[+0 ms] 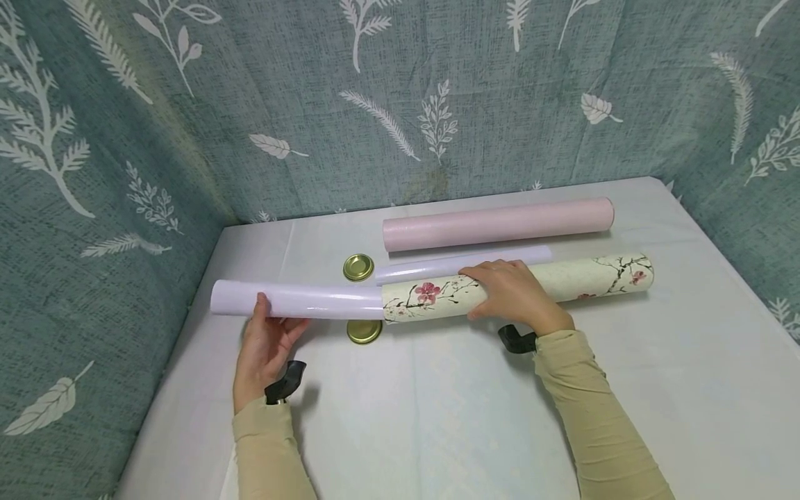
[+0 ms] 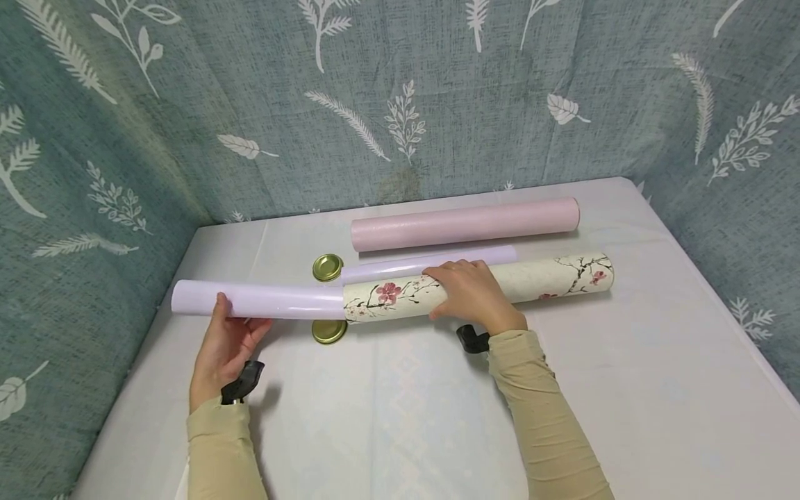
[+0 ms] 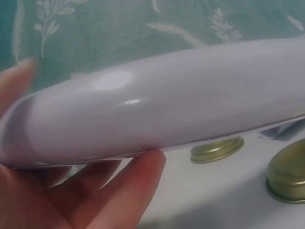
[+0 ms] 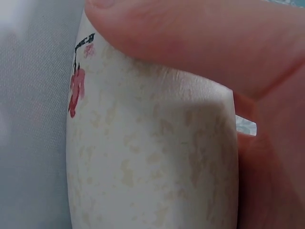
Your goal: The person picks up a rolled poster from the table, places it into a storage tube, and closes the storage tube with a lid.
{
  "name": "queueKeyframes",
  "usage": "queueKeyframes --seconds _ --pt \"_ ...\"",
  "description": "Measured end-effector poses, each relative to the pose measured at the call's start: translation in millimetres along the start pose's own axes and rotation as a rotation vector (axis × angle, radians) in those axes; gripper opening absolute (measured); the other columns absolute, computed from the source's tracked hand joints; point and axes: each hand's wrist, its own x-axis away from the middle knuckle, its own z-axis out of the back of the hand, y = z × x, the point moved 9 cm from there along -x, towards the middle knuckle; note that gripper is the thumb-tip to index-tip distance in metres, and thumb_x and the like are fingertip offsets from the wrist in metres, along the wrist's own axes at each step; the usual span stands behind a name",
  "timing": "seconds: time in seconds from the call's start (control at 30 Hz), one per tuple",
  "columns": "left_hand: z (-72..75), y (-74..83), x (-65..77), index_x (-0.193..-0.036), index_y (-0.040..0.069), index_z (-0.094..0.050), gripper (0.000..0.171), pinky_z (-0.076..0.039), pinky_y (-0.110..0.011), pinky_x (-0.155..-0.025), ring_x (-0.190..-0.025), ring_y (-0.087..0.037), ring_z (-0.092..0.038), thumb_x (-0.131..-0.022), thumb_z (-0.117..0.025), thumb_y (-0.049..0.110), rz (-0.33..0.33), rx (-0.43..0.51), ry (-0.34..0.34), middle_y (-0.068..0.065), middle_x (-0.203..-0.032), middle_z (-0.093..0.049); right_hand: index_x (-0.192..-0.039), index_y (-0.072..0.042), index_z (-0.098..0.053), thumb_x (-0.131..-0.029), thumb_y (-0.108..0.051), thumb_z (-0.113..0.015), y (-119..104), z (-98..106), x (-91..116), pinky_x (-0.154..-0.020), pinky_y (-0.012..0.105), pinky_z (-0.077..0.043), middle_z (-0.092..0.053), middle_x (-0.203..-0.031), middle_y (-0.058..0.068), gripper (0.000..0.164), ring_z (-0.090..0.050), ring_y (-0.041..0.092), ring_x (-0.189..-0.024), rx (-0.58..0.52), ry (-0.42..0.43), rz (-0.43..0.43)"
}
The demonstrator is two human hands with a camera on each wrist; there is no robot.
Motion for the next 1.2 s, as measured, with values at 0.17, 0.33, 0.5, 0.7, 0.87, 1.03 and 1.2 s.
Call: queueKeyframes --seconds 0.17,0.33,0.5,0.7,0.87,1.03,1.2 --pt "-0.6 0.8 0.3 -0.132 0.025 -0.012 0.066 -0.028 -0.054 -0.091 -0.112 -0.032 -0.048 -0.083 -0.044 0.057 0.012 0.001 -0.008 -0.014 -0.124 -0.038 -0.127 -0.023 -0.049 -0.059 -0.046 -0.078 0 -1 0 -0.082 0.043 -0.032 -0.055 -0.120 0.000 0.078 -0.048 0.023 -0.109 0.005 -0.011 -0.005" --pt "3.5 -1.5 0.1 -0.133 0.025 -0.014 0.064 -0.028 -0.054 -0.093 -0.115 -0.031 -0.046 -0.086 -0.046 0.053 0.022 -0.044 0.030 -0.012 -0.128 -0.034 -0.127 -0.024 -0.050 -0.059 -0.047 -0.077 1 -3 0 -0.081 0.043 -0.033 -0.056 -0.119 0.000 0.077 -0.049 0.022 -0.107 0.006 -0.031 -0.008" --pt "8.0 -2.3 0.6 -0.133 0.022 -0.019 0.057 -0.032 -0.052 -0.093 -0.114 -0.027 -0.046 -0.089 -0.049 0.043 -0.002 -0.082 0.074 -0.010 -0.126 -0.036 -0.126 -0.023 -0.050 -0.058 -0.047 -0.078 5 -5 1 -0.080 0.043 -0.033 -0.056 -0.119 0.000 0.077 -0.049 0.022 -0.107 0.000 -0.042 -0.020" --pt "12.7 3.1 0.6 -0.131 0.016 -0.028 0.054 -0.041 -0.043 -0.090 -0.116 -0.024 -0.043 -0.086 -0.059 0.025 -0.063 -0.073 0.124 -0.007 -0.125 -0.040 -0.128 -0.021 -0.049 -0.058 -0.046 -0.078 9 -5 2 -0.081 0.044 -0.032 -0.055 -0.121 0.001 0.079 -0.049 0.024 -0.108 -0.004 -0.054 -0.031" --pt "17.8 9.3 -1.4 -0.130 0.020 -0.026 0.058 -0.035 -0.041 -0.094 -0.120 -0.022 -0.036 -0.084 -0.062 0.022 -0.124 0.030 0.159 -0.005 -0.128 -0.035 -0.128 -0.020 -0.049 -0.059 -0.047 -0.078 10 -5 1 -0.081 0.044 -0.032 -0.054 -0.122 0.002 0.080 -0.049 0.025 -0.109 -0.005 -0.064 -0.026" --pt "13.9 14.9 -1.8 -0.136 0.027 -0.015 0.063 -0.020 -0.050 -0.101 -0.126 -0.026 -0.026 -0.086 -0.048 0.049 -0.166 0.128 0.065 -0.008 -0.136 -0.021 -0.130 -0.020 -0.047 -0.061 -0.046 -0.077 11 -6 1 -0.084 0.046 -0.032 -0.053 -0.123 0.003 0.080 -0.047 0.026 -0.110 -0.010 -0.086 -0.034" --pt "20.8 15.4 1.4 -0.136 0.025 -0.022 0.061 -0.025 -0.049 -0.100 -0.125 -0.027 -0.030 -0.087 -0.052 0.043 -0.193 0.129 0.117 -0.009 -0.138 -0.025 -0.129 -0.020 -0.048 -0.061 -0.045 -0.077 11 -6 2 -0.084 0.045 -0.031 -0.053 -0.124 0.002 0.079 -0.047 0.024 -0.111 -0.016 -0.088 -0.040"
